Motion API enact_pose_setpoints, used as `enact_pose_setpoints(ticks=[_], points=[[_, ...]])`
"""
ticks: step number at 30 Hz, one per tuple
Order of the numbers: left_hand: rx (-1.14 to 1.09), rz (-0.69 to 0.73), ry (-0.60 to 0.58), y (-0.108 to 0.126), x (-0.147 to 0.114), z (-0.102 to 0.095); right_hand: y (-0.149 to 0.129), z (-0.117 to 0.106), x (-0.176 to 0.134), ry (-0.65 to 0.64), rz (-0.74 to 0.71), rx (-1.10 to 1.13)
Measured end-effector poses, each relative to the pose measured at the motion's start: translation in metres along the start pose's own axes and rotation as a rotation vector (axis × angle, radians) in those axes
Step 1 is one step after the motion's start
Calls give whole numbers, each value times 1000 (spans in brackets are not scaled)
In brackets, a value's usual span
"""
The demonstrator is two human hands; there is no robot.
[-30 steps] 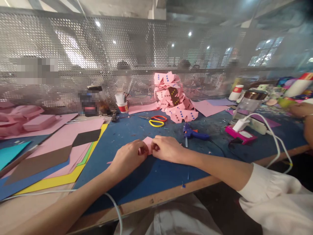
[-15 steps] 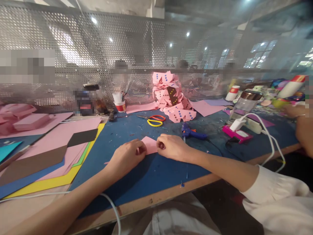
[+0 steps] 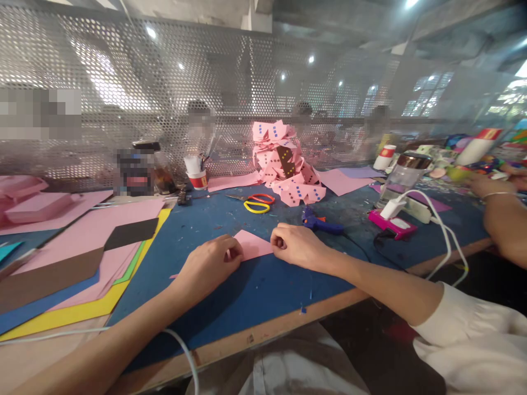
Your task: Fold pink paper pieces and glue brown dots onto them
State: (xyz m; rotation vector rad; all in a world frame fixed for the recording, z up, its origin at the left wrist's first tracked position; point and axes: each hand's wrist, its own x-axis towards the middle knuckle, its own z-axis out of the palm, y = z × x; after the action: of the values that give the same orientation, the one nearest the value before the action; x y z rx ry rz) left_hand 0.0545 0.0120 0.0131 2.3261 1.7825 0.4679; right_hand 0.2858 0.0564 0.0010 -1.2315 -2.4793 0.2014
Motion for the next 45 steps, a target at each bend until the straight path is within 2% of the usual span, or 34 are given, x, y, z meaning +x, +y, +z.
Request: enact_pose_setpoints(ticks=[8, 22, 45], points=[[-1, 10, -3, -4, 1, 1, 17, -7, -12, 41, 3, -20], [17, 17, -22, -5, 3, 2, 21, -11, -18, 71, -71, -50], [29, -3, -42, -7, 3, 3, 33, -19, -24, 64, -110, -114]])
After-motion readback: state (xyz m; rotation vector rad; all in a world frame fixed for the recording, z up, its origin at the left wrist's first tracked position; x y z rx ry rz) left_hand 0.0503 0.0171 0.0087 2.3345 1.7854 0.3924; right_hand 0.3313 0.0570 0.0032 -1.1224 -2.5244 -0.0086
